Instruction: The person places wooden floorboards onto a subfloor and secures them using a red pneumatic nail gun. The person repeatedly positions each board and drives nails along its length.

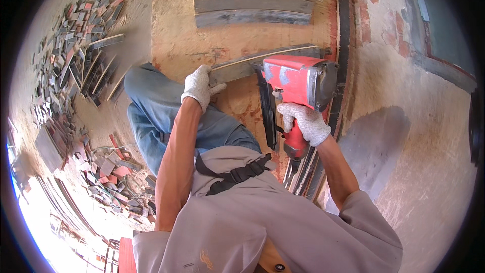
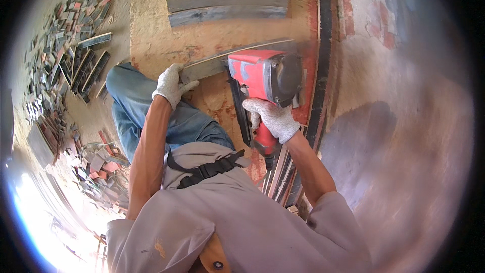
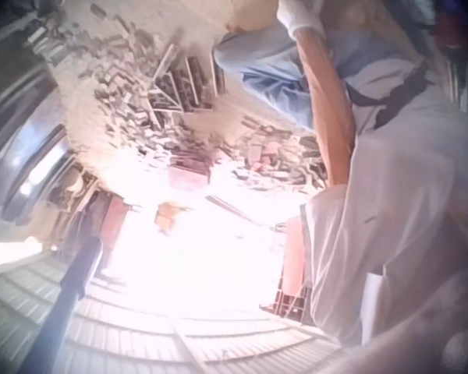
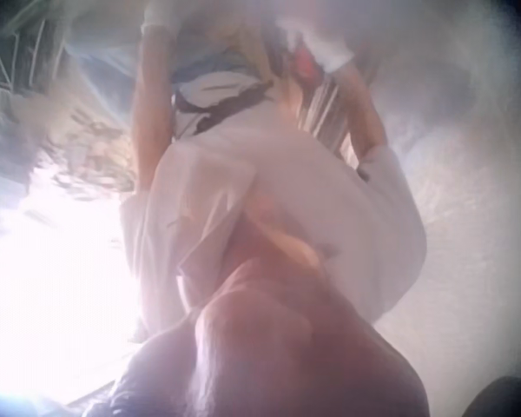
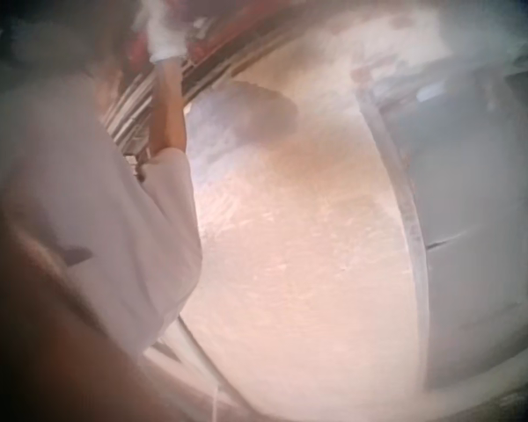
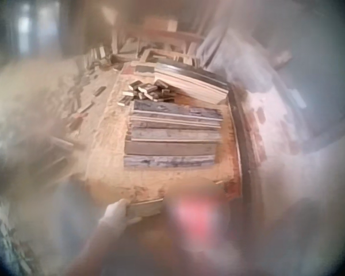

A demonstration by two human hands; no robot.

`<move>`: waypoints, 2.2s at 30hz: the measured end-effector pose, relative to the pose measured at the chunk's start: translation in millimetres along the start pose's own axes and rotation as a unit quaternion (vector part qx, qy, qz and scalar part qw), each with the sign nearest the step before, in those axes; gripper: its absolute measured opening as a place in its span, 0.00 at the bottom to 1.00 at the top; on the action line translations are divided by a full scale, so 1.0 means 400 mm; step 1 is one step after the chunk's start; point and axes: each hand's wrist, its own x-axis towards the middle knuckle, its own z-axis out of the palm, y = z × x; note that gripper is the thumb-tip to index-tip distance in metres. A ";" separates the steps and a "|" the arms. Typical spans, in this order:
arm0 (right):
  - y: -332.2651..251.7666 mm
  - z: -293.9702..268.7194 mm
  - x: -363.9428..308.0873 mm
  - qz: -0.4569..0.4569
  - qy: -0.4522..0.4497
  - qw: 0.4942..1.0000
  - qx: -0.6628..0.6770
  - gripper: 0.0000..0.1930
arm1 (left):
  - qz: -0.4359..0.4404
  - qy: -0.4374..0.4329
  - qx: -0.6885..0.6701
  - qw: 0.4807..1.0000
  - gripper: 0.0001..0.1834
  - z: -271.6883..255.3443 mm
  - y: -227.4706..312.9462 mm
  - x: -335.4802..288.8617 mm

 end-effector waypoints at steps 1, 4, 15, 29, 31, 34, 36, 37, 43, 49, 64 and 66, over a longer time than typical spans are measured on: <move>-0.005 0.000 0.005 0.009 -0.021 1.000 -0.015 0.12 | -0.001 0.004 0.000 1.000 0.14 0.003 0.002 -0.002; 0.014 0.003 0.023 -0.009 -0.042 0.997 -0.059 0.14 | 0.001 0.017 0.005 1.000 0.14 0.011 0.005 -0.008; 0.022 0.011 0.012 -0.008 -0.054 0.995 -0.080 0.10 | 0.035 0.007 0.037 0.999 0.15 0.011 0.004 -0.020; -0.017 0.072 0.000 -0.013 -0.058 0.996 -0.068 0.12 | 0.002 0.021 -0.003 1.000 0.13 0.015 0.010 -0.028; 0.009 0.065 0.007 -0.024 -0.062 0.993 -0.095 0.09 | 0.020 0.016 0.034 0.999 0.13 0.010 0.007 -0.024; 0.048 0.065 0.025 -0.026 -0.074 0.987 -0.139 0.10 | 0.113 -0.021 0.217 0.969 0.11 -0.006 -0.005 -0.015; 0.052 0.083 0.045 -0.021 -0.078 0.985 -0.155 0.13 | 0.197 -0.052 0.414 0.887 0.09 -0.016 -0.008 -0.019; 0.045 0.087 0.054 0.002 -0.108 0.981 -0.163 0.13 | 0.195 -0.045 0.386 0.901 0.09 -0.030 -0.018 0.000; 0.095 0.078 0.008 -0.113 -0.030 0.974 -0.193 0.17 | 0.151 -0.051 0.288 0.944 0.15 -0.047 -0.011 0.018; 0.217 0.102 -0.049 -0.208 0.098 0.914 -0.336 0.41 | 0.074 0.015 0.032 0.997 0.16 -0.027 0.067 -0.034; 0.120 -0.259 0.257 -0.138 0.407 0.699 -0.572 0.38 | 0.177 0.072 0.235 0.953 0.29 -0.085 0.134 0.003; 0.165 -0.354 0.323 -0.109 0.376 0.714 -0.580 0.32 | 0.165 0.074 0.265 0.947 0.29 -0.055 0.137 0.002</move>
